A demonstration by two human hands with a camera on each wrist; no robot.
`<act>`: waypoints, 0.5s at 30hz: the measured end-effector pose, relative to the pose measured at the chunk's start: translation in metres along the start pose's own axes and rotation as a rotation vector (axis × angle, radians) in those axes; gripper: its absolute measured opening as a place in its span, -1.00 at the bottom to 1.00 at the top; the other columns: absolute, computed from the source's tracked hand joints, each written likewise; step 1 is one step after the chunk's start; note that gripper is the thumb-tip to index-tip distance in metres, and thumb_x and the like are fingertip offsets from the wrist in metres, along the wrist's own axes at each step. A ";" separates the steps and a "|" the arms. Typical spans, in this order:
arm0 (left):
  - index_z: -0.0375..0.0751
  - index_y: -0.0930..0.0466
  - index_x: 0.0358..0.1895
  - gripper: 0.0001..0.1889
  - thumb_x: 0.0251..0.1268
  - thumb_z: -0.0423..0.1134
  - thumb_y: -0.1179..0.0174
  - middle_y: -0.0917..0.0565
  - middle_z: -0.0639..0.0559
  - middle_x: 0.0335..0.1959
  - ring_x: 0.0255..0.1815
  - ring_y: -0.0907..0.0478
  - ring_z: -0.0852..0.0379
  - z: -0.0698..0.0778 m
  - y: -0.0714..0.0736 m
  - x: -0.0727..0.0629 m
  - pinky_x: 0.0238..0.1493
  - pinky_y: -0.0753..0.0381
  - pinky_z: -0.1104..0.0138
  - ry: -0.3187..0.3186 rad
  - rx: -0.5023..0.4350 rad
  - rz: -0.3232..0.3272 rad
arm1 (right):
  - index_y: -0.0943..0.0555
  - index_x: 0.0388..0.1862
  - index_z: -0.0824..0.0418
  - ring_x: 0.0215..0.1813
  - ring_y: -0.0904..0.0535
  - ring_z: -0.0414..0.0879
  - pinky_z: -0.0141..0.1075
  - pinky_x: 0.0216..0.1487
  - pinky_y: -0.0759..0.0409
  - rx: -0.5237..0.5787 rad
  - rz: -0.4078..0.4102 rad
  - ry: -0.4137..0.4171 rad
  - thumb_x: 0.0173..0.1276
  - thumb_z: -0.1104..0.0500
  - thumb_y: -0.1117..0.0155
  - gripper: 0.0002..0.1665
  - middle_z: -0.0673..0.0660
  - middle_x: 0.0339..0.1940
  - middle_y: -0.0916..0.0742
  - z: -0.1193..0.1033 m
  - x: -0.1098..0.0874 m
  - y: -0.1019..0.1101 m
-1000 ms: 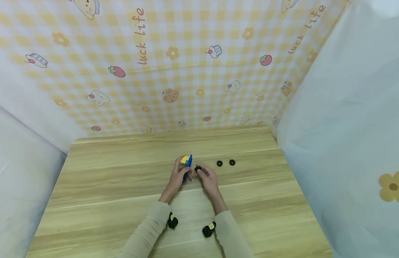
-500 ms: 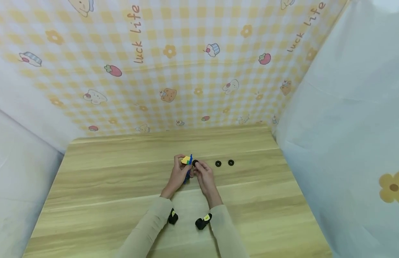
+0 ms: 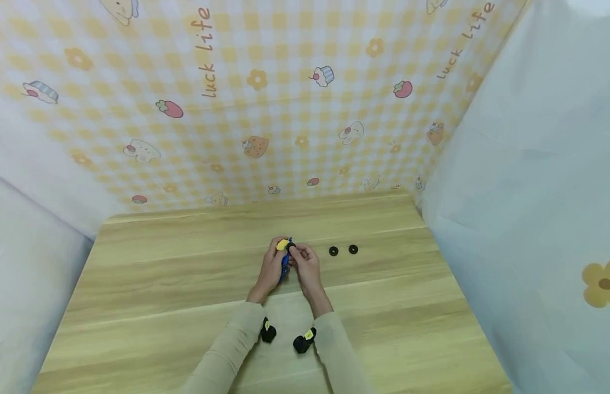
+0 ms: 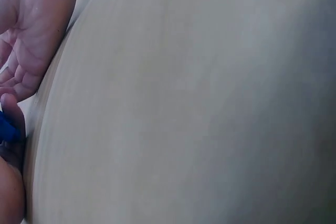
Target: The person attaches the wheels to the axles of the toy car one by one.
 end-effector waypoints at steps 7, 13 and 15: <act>-0.18 -0.41 0.28 -0.66 0.61 -0.17 0.12 -0.61 -0.22 0.12 0.00 -0.52 0.00 0.005 0.004 -0.001 0.06 -0.47 0.23 0.012 -0.032 -0.013 | -0.57 -0.13 0.18 -0.26 -0.60 -0.23 -0.43 -0.21 -0.63 -0.056 0.002 -0.018 0.35 0.04 -0.38 -0.72 -0.03 -0.27 -0.69 -0.001 -0.001 -0.003; -0.23 -0.41 0.22 -0.70 0.59 -0.24 0.13 -0.61 -0.25 0.09 -0.01 -0.54 -0.03 0.033 0.014 -0.008 -0.01 -0.47 0.30 0.063 -0.034 -0.040 | -0.54 0.03 0.23 -0.24 -0.56 -0.19 -0.43 -0.21 -0.61 -0.160 -0.022 -0.027 0.43 -0.10 -0.27 -0.55 0.00 -0.27 -0.63 -0.003 -0.002 -0.004; -0.21 -0.42 0.20 -0.72 0.59 -0.24 0.12 -0.62 -0.24 0.06 -0.04 -0.54 -0.03 0.039 0.016 -0.009 -0.02 -0.47 0.30 0.061 -0.036 -0.032 | -0.54 0.09 0.26 -0.23 -0.54 -0.18 -0.43 -0.22 -0.60 -0.200 -0.034 -0.021 0.44 -0.14 -0.23 -0.48 0.00 -0.27 -0.61 -0.005 -0.002 -0.005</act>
Point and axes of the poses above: each hand's wrist, its own x-axis towards the middle knuckle, its own y-axis out of the back of the hand, z = x × y, the point moved 2 cm from there along x, towards the middle knuckle
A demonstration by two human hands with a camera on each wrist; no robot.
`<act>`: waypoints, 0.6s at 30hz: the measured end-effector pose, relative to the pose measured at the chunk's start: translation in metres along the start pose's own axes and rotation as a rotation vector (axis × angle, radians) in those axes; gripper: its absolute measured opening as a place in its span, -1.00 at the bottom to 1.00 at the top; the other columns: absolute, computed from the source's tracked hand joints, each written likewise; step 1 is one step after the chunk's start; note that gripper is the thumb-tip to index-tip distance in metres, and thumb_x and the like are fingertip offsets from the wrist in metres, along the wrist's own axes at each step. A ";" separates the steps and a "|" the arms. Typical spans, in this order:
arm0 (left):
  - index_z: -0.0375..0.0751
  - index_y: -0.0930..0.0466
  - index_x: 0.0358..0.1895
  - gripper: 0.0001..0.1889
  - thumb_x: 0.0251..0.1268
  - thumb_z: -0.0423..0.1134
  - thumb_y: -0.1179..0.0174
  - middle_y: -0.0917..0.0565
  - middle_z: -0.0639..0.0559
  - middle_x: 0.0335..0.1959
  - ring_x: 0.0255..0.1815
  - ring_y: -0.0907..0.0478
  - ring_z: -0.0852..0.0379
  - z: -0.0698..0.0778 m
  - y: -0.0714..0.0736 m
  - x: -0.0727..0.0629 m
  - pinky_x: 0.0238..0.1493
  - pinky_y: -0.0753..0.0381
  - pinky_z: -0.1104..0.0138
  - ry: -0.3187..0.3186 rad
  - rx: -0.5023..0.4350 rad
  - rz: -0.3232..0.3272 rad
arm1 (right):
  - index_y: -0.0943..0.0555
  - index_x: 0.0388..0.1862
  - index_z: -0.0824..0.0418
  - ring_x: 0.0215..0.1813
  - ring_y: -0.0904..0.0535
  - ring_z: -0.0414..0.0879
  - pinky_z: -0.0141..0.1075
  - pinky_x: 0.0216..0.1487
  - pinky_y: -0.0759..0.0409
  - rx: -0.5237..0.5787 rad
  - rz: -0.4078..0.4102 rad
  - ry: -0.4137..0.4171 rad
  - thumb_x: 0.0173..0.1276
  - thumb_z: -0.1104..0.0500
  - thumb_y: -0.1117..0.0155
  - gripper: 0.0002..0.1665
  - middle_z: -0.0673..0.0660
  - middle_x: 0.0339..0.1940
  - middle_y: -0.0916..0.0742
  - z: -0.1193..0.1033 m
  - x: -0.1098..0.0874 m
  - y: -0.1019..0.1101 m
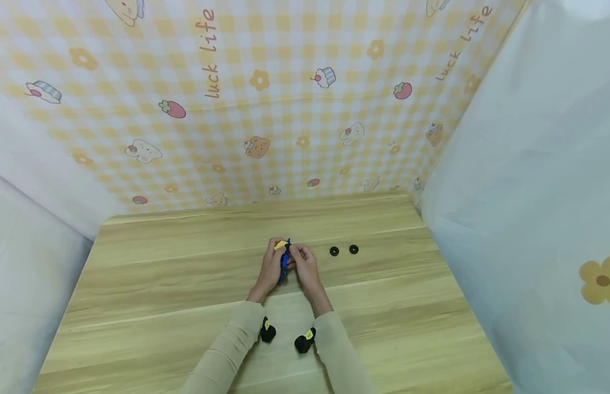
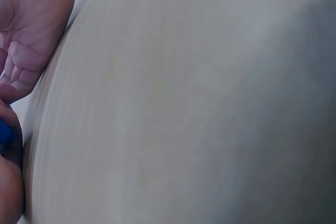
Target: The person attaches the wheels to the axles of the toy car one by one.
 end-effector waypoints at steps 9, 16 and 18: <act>-0.25 -0.40 0.18 -0.72 0.56 -0.23 0.06 -0.63 -0.23 -0.05 -0.23 -0.55 0.05 -0.004 0.001 0.000 -0.18 -0.52 0.32 0.014 -0.023 -0.018 | -0.58 0.09 0.29 -0.38 -0.49 -0.20 -0.43 -0.35 -0.54 -0.025 -0.041 -0.022 0.48 -0.14 -0.18 -0.47 -0.02 -0.36 -0.57 0.004 0.000 0.003; -0.05 -0.37 0.15 -0.74 0.57 -0.05 0.07 -0.62 -0.16 -0.09 -0.22 -0.54 0.07 -0.038 -0.014 0.010 -0.18 -0.50 0.32 -0.008 0.009 -0.016 | -0.55 0.00 0.25 -0.49 -0.42 -0.20 -0.43 -0.46 -0.44 0.024 -0.044 0.022 0.45 -0.16 -0.21 -0.51 -0.02 -0.54 -0.53 0.007 -0.003 0.010; -0.04 -0.37 0.14 -0.74 0.56 -0.05 0.04 -0.60 -0.13 -0.09 -0.19 -0.52 0.06 -0.040 -0.013 0.010 -0.17 -0.49 0.31 -0.020 0.022 -0.005 | -0.56 -0.01 0.26 -0.51 -0.42 -0.21 -0.43 -0.48 -0.43 0.033 -0.052 0.026 0.45 -0.16 -0.21 -0.51 -0.02 -0.56 -0.53 0.007 -0.004 0.009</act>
Point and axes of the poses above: each hand's wrist, its own x-axis towards the middle knuckle, its own y-axis out of the back of the hand, z = x × y, the point moved 2 cm from there along x, towards the middle knuckle
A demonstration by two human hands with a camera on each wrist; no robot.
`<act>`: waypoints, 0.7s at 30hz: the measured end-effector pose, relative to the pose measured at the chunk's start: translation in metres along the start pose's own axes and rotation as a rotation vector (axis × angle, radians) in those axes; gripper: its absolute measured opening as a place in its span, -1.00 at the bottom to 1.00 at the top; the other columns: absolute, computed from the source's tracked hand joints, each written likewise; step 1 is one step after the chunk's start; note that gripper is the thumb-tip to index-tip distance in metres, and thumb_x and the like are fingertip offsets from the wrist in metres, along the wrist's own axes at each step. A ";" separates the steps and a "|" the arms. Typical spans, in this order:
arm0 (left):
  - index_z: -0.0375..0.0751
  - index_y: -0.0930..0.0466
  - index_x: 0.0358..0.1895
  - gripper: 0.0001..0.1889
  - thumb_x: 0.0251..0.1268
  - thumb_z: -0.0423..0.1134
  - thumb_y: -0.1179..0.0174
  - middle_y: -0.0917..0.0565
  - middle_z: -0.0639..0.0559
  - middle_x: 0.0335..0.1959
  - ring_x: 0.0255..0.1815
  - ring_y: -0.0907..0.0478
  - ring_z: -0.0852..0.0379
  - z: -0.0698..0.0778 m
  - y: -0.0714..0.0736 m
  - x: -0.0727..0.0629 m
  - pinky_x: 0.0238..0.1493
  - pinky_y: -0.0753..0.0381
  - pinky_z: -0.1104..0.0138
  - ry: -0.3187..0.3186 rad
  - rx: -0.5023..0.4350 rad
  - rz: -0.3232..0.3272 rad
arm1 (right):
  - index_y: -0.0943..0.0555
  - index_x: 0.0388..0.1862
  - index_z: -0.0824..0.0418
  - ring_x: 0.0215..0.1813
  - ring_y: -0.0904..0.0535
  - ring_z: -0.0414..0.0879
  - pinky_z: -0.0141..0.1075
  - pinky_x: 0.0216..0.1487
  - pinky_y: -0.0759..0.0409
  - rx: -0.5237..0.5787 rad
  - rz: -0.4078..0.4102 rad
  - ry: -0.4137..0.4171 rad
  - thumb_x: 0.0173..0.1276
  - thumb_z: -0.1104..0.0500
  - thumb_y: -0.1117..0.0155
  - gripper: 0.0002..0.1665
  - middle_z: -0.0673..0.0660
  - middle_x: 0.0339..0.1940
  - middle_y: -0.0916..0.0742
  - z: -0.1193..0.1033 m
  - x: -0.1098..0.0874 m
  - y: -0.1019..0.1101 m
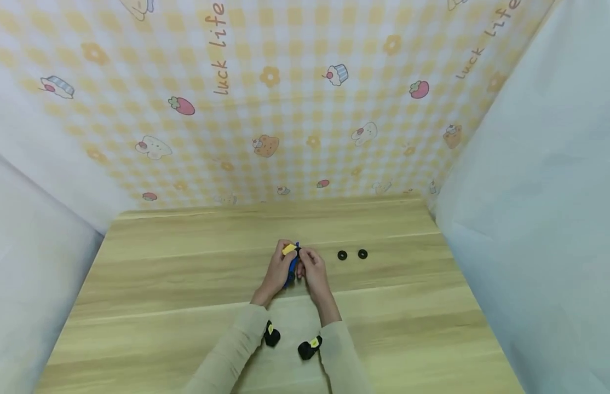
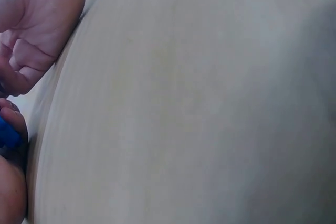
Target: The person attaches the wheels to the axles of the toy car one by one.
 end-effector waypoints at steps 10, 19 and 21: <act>0.01 -0.39 0.08 -0.82 0.54 -0.13 0.04 -0.59 -0.09 -0.17 -0.26 -0.51 0.11 -0.001 -0.006 -0.011 -0.24 -0.52 0.35 -0.022 0.008 0.019 | -0.57 -0.03 0.30 -0.50 -0.43 -0.20 -0.43 -0.47 -0.45 -0.001 0.004 0.028 0.48 -0.08 -0.20 -0.56 -0.01 -0.56 -0.53 0.006 -0.009 0.004; -0.07 -0.38 0.12 -0.78 0.53 -0.14 0.02 -0.59 -0.13 -0.14 -0.24 -0.52 0.11 0.000 -0.008 -0.006 -0.22 -0.53 0.35 -0.045 0.004 0.008 | -0.56 0.03 0.35 -0.47 -0.44 -0.21 -0.44 -0.45 -0.45 0.030 -0.010 0.030 0.43 -0.12 -0.26 -0.46 0.00 -0.51 -0.55 0.004 -0.007 0.008; -0.06 -0.39 0.12 -0.78 0.53 -0.14 0.02 -0.59 -0.12 -0.15 -0.25 -0.52 0.11 0.000 -0.005 -0.003 -0.23 -0.53 0.36 -0.049 0.005 0.023 | -0.56 0.04 0.35 -0.46 -0.45 -0.21 -0.44 -0.44 -0.46 0.030 -0.023 0.043 0.44 -0.12 -0.24 -0.46 -0.01 -0.51 -0.55 0.004 -0.002 0.006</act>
Point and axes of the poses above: each hand's wrist, its own x-axis towards the middle knuckle, its own y-axis out of the back of the hand, z = x × y, the point moved 2 cm from there along x, towards the middle knuckle
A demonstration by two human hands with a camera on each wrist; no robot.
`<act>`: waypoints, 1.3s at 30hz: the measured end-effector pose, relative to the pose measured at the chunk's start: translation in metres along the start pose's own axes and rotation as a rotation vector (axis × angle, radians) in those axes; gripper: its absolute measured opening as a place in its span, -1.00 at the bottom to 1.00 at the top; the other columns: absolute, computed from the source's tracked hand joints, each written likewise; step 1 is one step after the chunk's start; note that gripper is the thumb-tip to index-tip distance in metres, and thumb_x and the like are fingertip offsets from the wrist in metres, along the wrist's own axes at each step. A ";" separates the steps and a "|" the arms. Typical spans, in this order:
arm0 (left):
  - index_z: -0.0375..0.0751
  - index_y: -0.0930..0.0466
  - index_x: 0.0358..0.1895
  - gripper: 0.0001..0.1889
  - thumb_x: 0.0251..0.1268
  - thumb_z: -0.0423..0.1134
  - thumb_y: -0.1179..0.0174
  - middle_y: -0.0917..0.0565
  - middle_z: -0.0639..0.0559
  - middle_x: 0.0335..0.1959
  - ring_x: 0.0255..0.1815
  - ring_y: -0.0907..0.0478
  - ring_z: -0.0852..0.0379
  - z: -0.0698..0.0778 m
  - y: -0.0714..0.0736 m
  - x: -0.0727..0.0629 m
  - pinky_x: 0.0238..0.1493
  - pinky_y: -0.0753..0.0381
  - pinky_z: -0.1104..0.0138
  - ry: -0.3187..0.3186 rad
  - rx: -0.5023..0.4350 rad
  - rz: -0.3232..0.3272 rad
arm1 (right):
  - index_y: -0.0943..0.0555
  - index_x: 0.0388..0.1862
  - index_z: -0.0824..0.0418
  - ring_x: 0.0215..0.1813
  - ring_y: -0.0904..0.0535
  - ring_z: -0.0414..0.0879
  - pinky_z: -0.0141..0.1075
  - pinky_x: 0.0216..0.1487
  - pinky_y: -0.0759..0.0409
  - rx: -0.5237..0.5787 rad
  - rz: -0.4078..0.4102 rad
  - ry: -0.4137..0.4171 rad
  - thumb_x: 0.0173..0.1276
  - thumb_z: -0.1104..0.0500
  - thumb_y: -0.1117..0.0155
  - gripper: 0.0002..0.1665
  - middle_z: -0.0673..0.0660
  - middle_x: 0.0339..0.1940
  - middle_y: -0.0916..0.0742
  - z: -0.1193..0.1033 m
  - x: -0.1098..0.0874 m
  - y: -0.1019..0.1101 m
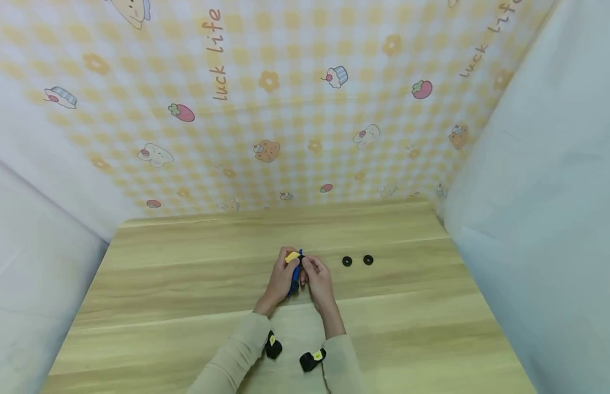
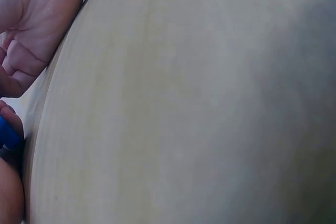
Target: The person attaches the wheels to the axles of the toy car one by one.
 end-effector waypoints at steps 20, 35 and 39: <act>-0.24 -0.40 0.14 -0.74 0.52 -0.24 -0.01 -0.56 -0.17 -0.09 -0.19 -0.51 0.07 0.016 0.005 -0.001 -0.19 -0.52 0.37 0.038 -0.050 -0.004 | -0.55 0.05 0.37 -0.37 -0.52 -0.19 -0.44 -0.31 -0.57 -0.013 0.017 -0.045 0.48 -0.07 -0.21 -0.49 0.00 -0.39 -0.60 -0.003 0.003 -0.003; -0.28 -0.39 0.12 -0.74 0.54 -0.21 0.01 -0.57 -0.12 -0.12 -0.22 -0.54 0.11 0.034 0.015 -0.008 -0.18 -0.57 0.37 0.039 -0.095 -0.048 | -0.51 0.13 0.43 -0.34 -0.52 -0.22 -0.45 -0.28 -0.58 -0.056 -0.036 -0.013 0.50 -0.11 -0.16 -0.39 0.00 -0.32 -0.60 -0.001 0.004 -0.004; -0.29 -0.37 0.13 -0.74 0.56 -0.22 0.02 -0.56 -0.10 -0.19 -0.26 -0.56 0.02 0.027 0.010 -0.005 -0.23 -0.59 0.36 0.041 -0.129 -0.069 | -0.53 0.10 0.41 -0.34 -0.52 -0.21 -0.44 -0.28 -0.58 -0.037 -0.019 -0.025 0.48 -0.10 -0.20 -0.42 0.01 -0.31 -0.61 -0.001 0.004 -0.001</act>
Point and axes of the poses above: each hand's wrist, its own x-axis towards the middle knuckle, its own y-axis out of the back of the hand, z = x × y, the point moved 2 cm from there along x, towards the middle knuckle
